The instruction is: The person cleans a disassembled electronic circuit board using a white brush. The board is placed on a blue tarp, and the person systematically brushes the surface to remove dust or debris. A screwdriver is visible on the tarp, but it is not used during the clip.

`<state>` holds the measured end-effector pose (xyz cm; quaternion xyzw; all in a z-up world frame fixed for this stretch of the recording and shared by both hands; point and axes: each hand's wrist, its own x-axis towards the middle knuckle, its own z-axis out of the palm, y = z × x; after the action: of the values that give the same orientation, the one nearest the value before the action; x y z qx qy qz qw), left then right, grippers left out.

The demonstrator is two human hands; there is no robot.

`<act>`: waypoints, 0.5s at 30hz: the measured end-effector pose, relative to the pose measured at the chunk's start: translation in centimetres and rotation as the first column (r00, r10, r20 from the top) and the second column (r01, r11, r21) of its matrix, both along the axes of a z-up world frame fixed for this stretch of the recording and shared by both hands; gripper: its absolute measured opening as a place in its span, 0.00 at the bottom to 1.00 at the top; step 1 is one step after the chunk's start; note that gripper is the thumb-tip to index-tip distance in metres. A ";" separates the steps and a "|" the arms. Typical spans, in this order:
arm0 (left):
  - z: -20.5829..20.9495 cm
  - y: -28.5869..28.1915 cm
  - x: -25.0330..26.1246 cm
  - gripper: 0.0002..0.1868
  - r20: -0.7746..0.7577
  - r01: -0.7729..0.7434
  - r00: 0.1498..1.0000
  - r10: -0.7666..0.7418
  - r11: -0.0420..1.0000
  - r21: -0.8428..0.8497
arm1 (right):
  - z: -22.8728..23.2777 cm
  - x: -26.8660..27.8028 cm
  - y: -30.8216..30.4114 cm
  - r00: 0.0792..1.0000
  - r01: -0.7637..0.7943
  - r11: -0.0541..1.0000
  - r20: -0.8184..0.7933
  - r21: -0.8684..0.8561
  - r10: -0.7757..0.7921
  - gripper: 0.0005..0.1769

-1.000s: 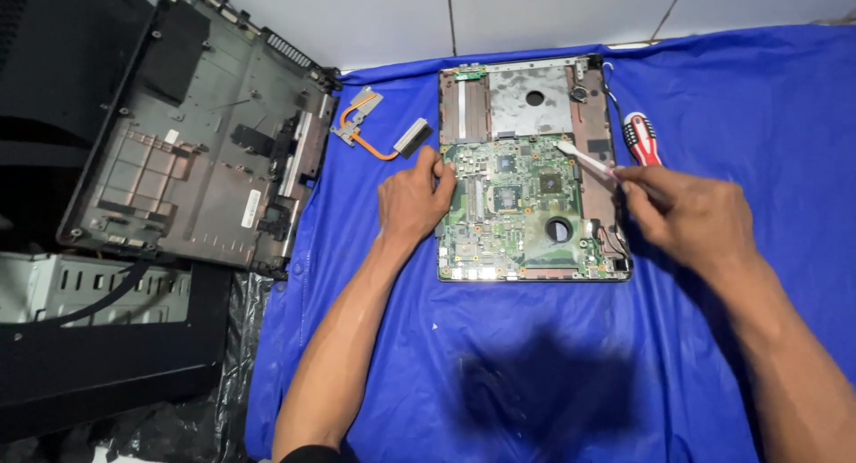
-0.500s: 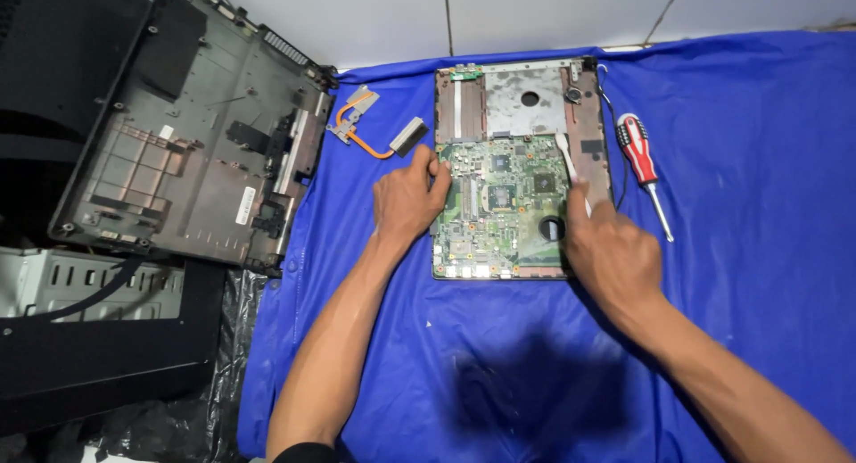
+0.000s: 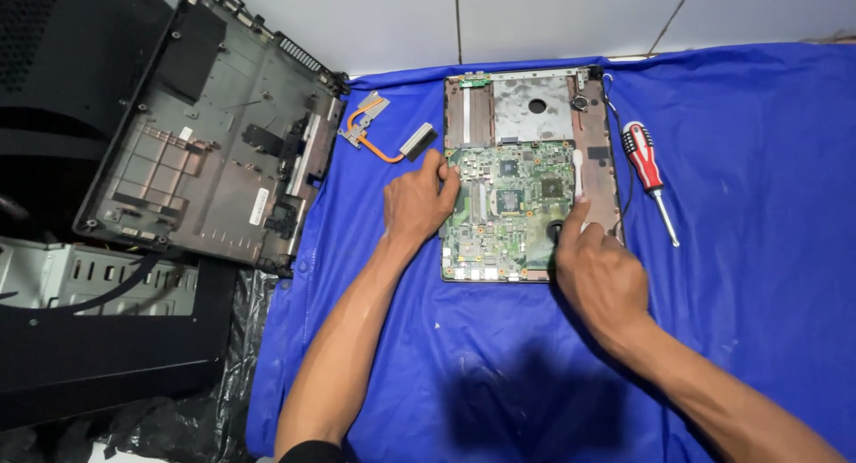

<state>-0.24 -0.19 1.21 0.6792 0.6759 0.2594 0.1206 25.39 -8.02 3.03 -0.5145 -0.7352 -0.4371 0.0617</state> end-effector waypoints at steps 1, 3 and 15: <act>0.0 0.1 -0.1 0.12 0.001 -0.003 1.000 0.003 1.000 0.000 | 0.0 0.3 0.7 1.000 -0.003 1.000 0.001 0.000 0.003 0.24; -0.1 0.1 -0.1 0.13 0.008 0.008 1.000 -0.008 1.000 -0.013 | -0.2 1.0 1.9 0.995 0.000 0.997 -0.095 -0.072 -0.007 0.25; 0.1 0.1 -0.1 0.13 0.023 0.017 1.000 -0.017 0.999 -0.037 | -0.9 0.8 2.5 0.995 -0.060 0.988 -0.093 -0.145 0.047 0.29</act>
<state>-0.35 -0.12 1.27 0.6796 0.6733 0.2536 0.1430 26.18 -5.54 2.17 -0.5168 -0.7756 -0.3561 0.0680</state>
